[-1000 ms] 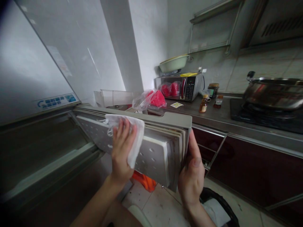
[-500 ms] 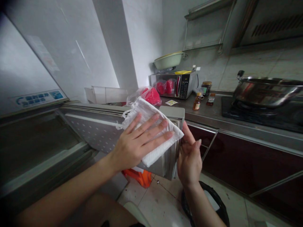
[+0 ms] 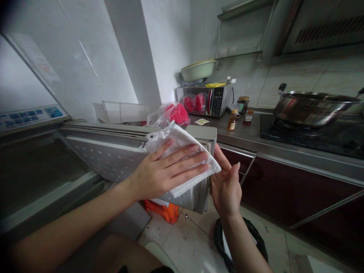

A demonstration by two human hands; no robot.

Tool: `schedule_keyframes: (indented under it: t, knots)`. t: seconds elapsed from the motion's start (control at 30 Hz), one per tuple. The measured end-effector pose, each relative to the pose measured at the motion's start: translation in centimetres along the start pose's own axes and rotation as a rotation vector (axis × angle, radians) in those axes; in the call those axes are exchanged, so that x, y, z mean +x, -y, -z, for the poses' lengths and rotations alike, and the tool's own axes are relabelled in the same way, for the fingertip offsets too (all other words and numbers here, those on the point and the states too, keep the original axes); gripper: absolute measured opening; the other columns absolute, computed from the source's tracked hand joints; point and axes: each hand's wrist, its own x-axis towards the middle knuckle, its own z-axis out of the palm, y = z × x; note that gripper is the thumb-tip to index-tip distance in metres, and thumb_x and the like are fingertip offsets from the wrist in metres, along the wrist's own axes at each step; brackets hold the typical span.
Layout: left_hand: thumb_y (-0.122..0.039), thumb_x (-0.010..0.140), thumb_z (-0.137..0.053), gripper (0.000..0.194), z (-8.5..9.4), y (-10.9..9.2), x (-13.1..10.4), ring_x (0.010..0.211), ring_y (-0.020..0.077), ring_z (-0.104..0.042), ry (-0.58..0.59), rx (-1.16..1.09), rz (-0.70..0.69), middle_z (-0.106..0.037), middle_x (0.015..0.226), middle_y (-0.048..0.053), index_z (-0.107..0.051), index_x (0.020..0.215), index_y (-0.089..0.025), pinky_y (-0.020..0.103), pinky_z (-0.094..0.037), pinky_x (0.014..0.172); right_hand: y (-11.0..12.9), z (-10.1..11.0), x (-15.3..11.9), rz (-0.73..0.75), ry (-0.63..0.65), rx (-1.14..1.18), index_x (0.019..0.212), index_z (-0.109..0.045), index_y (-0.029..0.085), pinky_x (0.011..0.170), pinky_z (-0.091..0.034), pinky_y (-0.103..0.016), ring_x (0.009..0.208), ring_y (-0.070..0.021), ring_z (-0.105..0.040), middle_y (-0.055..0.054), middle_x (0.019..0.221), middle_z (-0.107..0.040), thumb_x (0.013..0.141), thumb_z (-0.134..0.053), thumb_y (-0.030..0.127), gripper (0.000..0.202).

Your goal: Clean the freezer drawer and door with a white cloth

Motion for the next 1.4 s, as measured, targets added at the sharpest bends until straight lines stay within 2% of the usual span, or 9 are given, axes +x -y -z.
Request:
schedule_keyframes:
  t: [0.1, 0.2, 0.47, 0.6, 0.73, 0.9, 1.03, 1.27, 1.4]
  knots:
    - [-0.019, 0.093, -0.042, 0.041, -0.2, -0.3, 0.0, 0.138, 0.0146, -0.032, 0.011, -0.016, -0.007, -0.044, 0.145, -0.001, -0.043, 0.135, -0.020, 0.040, -0.018, 0.118, 0.0, -0.1, 0.2, 0.002, 0.002, 0.003, 0.121, -0.060, 0.022, 0.106, -0.036, -0.049, 0.120, -0.0248, -0.052, -0.007, 0.125, -0.059, 0.091, -0.029, 0.063, 0.059]
    - [-0.020, 0.095, -0.039, 0.041, -0.9, -1.1, -0.7, 0.138, 0.0146, -0.031, 0.050, 0.008, -0.034, -0.041, 0.147, -0.002, -0.041, 0.136, -0.020, 0.040, -0.017, 0.118, 0.0, -0.2, 0.6, 0.014, 0.043, 0.029, 0.120, -0.059, 0.024, 0.105, -0.036, -0.049, 0.122, -0.0249, -0.051, -0.006, 0.130, -0.055, 0.091, -0.030, 0.062, 0.057]
    - [-0.021, 0.094, -0.041, 0.039, -4.5, -5.4, -4.1, 0.137, 0.0079, -0.031, 0.113, -0.036, -0.026, -0.038, 0.148, -0.007, -0.046, 0.133, -0.025, 0.026, -0.032, 0.109, -0.1, -0.3, 0.3, 0.050, 0.122, -0.006, 0.130, -0.051, 0.024, 0.108, -0.035, -0.045, 0.132, -0.0244, -0.039, -0.005, 0.139, -0.047, 0.088, -0.031, 0.068, 0.064]
    - [-0.021, 0.095, -0.038, 0.040, -5.1, -5.5, -4.4, 0.137, 0.0073, -0.031, 0.133, -0.040, -0.035, -0.038, 0.148, -0.006, -0.044, 0.134, -0.023, 0.027, -0.034, 0.108, -0.1, 0.1, 0.7, 0.040, 0.204, -0.060, 0.137, -0.042, 0.027, 0.108, -0.034, -0.046, 0.135, -0.0244, -0.033, -0.004, 0.145, -0.038, 0.080, -0.038, 0.076, 0.075]
    - [-0.020, 0.096, -0.036, 0.039, -5.7, -6.0, -5.0, 0.135, 0.0075, -0.035, 0.159, -0.075, -0.055, -0.039, 0.147, -0.006, -0.045, 0.134, -0.023, 0.026, -0.032, 0.108, 0.1, 0.6, 1.1, 0.030, 0.278, -0.111, 0.139, -0.038, 0.026, 0.111, -0.029, -0.046, 0.137, -0.0239, -0.029, -0.004, 0.148, -0.033, 0.078, -0.044, 0.074, 0.079]
    - [-0.019, 0.095, -0.037, 0.033, -7.8, -8.4, -7.3, 0.119, 0.0073, -0.052, 0.212, -0.197, -0.080, -0.056, 0.134, -0.003, -0.056, 0.123, -0.021, 0.022, -0.037, 0.104, -0.1, 0.7, 0.7, 0.094, 0.243, -0.228, 0.140, -0.037, 0.021, 0.113, -0.026, -0.046, 0.137, -0.0251, -0.028, -0.006, 0.144, -0.040, 0.077, -0.047, 0.073, 0.082]
    - [-0.018, 0.094, -0.042, 0.033, -9.2, -9.4, -8.4, 0.118, 0.0093, -0.054, 0.215, -0.265, -0.088, -0.062, 0.127, 0.002, -0.054, 0.124, -0.016, 0.022, -0.040, 0.099, -0.7, 1.0, 0.5, 0.180, 0.244, -0.292, 0.141, -0.036, 0.025, 0.116, -0.021, -0.045, 0.139, -0.0243, -0.023, -0.003, 0.146, -0.037, 0.082, -0.046, 0.067, 0.073]
    - [-0.019, 0.095, -0.040, 0.036, -9.7, -9.9, -9.5, 0.113, 0.0086, -0.056, 0.241, -0.304, -0.102, -0.059, 0.131, 0.002, -0.049, 0.130, -0.016, 0.022, -0.041, 0.098, -0.7, 1.2, 0.4, 0.215, 0.309, -0.317, 0.145, -0.026, 0.030, 0.119, -0.012, -0.043, 0.142, -0.0221, -0.012, 0.005, 0.149, -0.029, 0.084, -0.041, 0.068, 0.073]
    - [-0.022, 0.095, -0.039, 0.035, -8.6, -10.1, -9.8, 0.116, 0.0093, -0.054, 0.231, -0.279, -0.079, -0.059, 0.132, -0.001, -0.051, 0.128, -0.019, 0.026, -0.040, 0.099, -0.6, 0.8, 0.0, 0.209, 0.311, -0.220, 0.143, -0.031, 0.031, 0.120, -0.004, -0.042, 0.142, -0.0217, -0.011, 0.004, 0.149, -0.031, 0.087, -0.043, 0.063, 0.066]
